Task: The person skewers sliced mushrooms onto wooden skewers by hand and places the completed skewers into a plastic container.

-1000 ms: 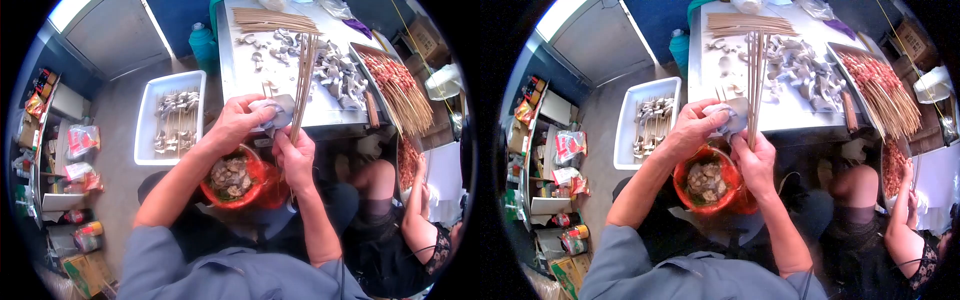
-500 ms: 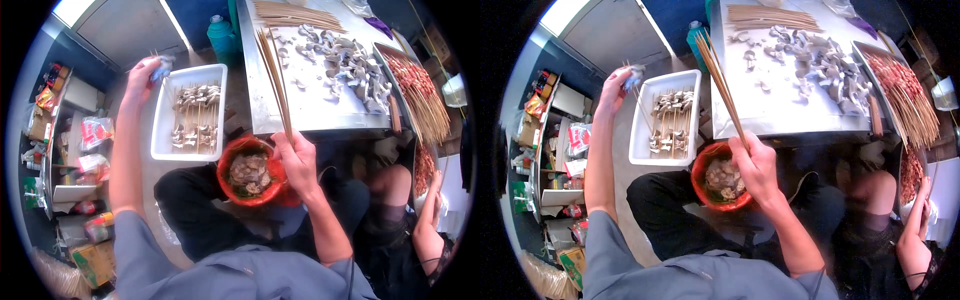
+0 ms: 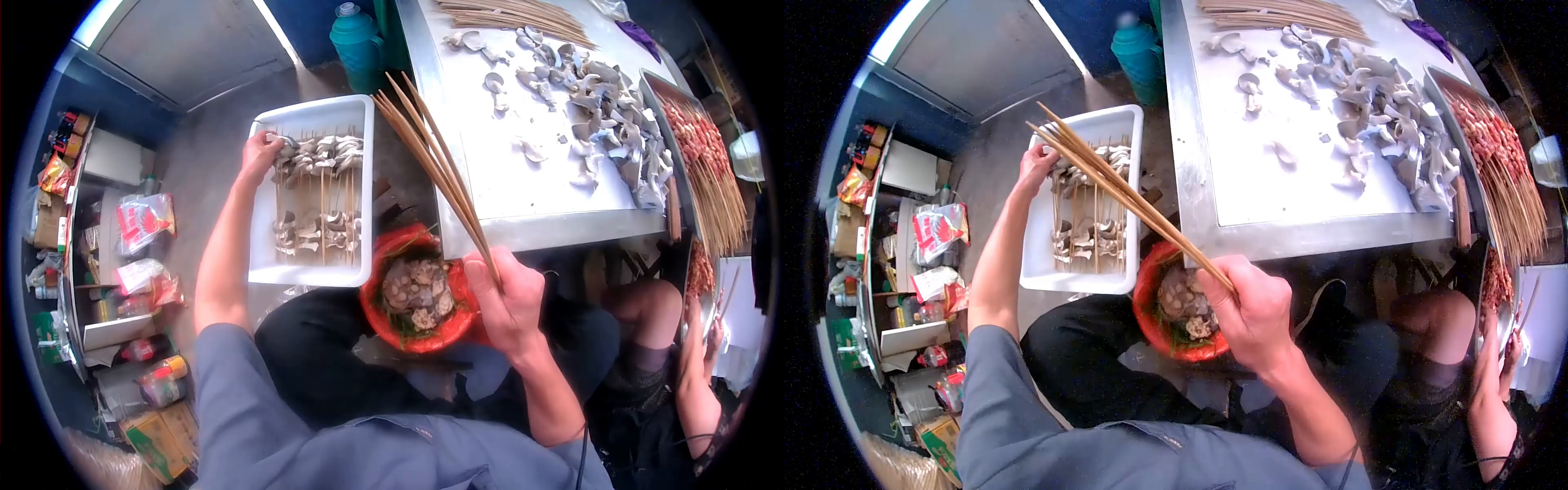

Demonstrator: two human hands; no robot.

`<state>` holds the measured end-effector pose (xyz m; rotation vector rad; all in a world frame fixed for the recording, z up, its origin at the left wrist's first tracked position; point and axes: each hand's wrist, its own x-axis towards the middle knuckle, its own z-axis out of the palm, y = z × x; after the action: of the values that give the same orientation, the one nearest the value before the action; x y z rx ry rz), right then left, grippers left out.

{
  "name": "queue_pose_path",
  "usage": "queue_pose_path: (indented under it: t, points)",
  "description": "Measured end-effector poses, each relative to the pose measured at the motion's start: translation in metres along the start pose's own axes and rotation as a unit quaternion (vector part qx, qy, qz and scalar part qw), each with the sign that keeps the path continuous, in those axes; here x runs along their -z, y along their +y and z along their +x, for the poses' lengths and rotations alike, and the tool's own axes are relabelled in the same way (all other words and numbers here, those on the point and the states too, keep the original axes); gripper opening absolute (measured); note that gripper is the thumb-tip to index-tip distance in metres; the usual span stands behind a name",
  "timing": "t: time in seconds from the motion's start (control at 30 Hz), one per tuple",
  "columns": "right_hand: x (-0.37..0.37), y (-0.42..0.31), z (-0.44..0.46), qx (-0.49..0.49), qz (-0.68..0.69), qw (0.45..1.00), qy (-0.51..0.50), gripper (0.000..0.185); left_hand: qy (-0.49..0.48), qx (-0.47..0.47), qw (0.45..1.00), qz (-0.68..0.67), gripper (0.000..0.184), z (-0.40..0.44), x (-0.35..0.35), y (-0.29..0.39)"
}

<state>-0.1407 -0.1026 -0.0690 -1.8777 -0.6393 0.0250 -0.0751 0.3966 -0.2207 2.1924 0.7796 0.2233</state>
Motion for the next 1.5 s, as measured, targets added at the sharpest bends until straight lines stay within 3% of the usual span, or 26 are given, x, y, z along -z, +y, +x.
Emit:
queue_pose_path:
  t: [0.03,0.1,0.13,0.23,0.3,0.4,0.57,0.67,0.73,0.77,0.8,0.83,0.93,1.07,1.37,1.4,1.5]
  points:
    - [0.0,0.0,0.0,0.005,-0.003,1.0,-0.001,0.015,-0.001,0.001,1.0,0.0,0.036,-0.001,-0.003,-0.002]
    - [0.001,0.0,0.0,-0.004,0.003,1.0,-0.005,0.015,0.113,-0.123,0.978,0.129,0.049,-0.01,-0.009,-0.001]
    - [0.002,-0.001,0.0,-0.011,0.009,1.0,-0.007,0.015,0.118,-0.149,0.963,0.191,0.052,-0.03,-0.007,0.02]
    - [0.003,-0.002,0.0,-0.006,0.015,1.0,-0.008,0.015,0.192,-0.206,0.933,0.224,0.048,-0.055,-0.011,0.027]
    - [0.004,-0.003,-0.002,-0.004,0.021,1.0,-0.01,0.015,0.181,-0.216,0.931,0.234,0.043,-0.069,-0.016,0.018]
    - [0.005,-0.003,-0.005,-0.005,0.028,0.999,-0.016,0.014,0.002,-0.172,0.963,0.206,0.056,-0.084,-0.031,-0.004]
    - [0.004,-0.004,-0.011,-0.055,0.041,0.997,-0.042,0.015,-0.038,-0.144,0.968,0.2,0.064,-0.075,-0.024,-0.006]
    - [0.004,-0.001,-0.011,-0.05,0.031,0.997,-0.048,0.021,-0.11,-0.11,0.972,0.177,0.066,-0.076,-0.011,0.01]
    - [0.003,0.001,-0.013,-0.065,0.06,0.996,-0.031,0.024,-0.079,-0.181,0.956,0.218,0.067,-0.072,-0.009,0.007]
    - [0.006,0.0,-0.014,-0.081,0.073,0.994,-0.031,0.025,-0.09,-0.161,0.969,0.167,0.065,-0.084,-0.007,0.033]
    - [0.008,0.001,-0.015,-0.076,0.078,0.994,-0.021,0.024,0.018,-0.222,0.95,0.217,0.061,-0.068,-0.013,0.001]
    - [0.009,0.003,-0.017,-0.072,0.085,0.994,-0.01,0.024,0.006,-0.141,0.988,0.055,0.056,-0.097,-0.01,0.046]
    - [0.019,0.003,-0.02,-0.05,0.067,0.996,0.025,0.023,0.107,-0.158,0.982,0.01,0.044,-0.11,-0.003,0.093]
    - [0.033,0.005,-0.024,-0.059,0.098,0.99,0.077,0.018,0.102,-0.233,0.946,-0.202,0.024,-0.139,0.002,0.182]
    - [0.071,0.001,-0.036,-0.023,0.118,0.981,0.152,0.013,-0.141,-0.325,0.908,-0.224,0.021,-0.198,-0.087,0.338]
    - [0.077,-0.001,-0.037,-0.024,0.119,0.98,0.157,0.013,-0.156,-0.33,0.889,-0.278,0.023,-0.199,-0.106,0.348]
    - [0.095,0.001,-0.04,0.013,0.107,0.979,0.173,0.014,-0.168,-0.36,0.898,-0.19,0.025,-0.203,-0.144,0.386]
